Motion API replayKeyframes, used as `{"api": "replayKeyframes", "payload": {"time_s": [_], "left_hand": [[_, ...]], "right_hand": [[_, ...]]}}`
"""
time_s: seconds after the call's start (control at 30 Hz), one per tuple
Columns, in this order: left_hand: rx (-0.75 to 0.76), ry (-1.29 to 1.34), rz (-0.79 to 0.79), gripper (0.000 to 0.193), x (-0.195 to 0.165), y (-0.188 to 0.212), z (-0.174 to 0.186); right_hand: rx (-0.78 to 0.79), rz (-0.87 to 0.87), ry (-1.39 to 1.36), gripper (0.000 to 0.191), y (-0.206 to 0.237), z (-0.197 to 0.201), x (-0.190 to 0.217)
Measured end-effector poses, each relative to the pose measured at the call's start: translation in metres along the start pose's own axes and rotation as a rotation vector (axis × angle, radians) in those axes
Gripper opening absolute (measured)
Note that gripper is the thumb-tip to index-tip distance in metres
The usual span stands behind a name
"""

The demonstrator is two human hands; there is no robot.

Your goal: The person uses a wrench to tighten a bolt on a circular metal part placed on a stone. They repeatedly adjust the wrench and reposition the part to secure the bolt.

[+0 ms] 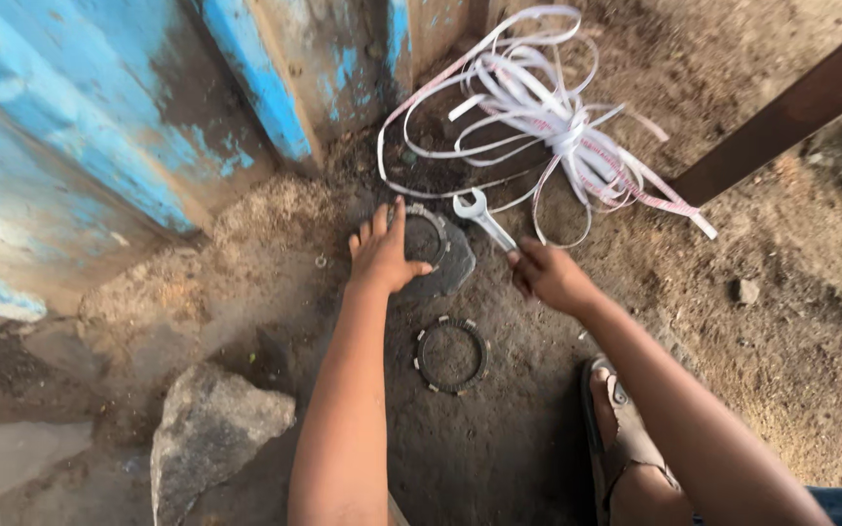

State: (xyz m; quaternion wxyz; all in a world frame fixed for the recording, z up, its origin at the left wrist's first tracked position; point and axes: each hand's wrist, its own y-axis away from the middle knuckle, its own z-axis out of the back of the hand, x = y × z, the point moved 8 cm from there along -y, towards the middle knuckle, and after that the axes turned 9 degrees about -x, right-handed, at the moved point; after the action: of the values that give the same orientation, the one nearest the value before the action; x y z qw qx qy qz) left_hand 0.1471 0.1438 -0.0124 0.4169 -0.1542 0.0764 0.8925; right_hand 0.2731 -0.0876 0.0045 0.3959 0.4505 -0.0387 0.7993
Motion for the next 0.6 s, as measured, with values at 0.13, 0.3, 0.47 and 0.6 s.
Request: {"api": "replayKeyframes", "payload": {"time_s": [0.13,0.3,0.47,0.6], "left_hand": [[0.153,-0.084,0.072,0.133,0.007,-0.002,-0.01],[0.155,0.034,0.115,0.138,0.015,0.004,-0.004],[0.177,0.065,0.145,0.141,0.021,0.011,-0.01],[0.157,0.02,0.132,0.139,0.02,0.009,-0.01]], "right_hand": [[0.054,0.258,0.227,0.026,-0.006,-0.011,0.016],[-0.069,-0.019,0.484,0.034,-0.021,0.016,0.005],[-0.285,-0.114,-0.035,0.038,-0.022,0.025,-0.007],[-0.024,0.092,0.69,0.03,-0.018,-0.029,-0.03]]}}
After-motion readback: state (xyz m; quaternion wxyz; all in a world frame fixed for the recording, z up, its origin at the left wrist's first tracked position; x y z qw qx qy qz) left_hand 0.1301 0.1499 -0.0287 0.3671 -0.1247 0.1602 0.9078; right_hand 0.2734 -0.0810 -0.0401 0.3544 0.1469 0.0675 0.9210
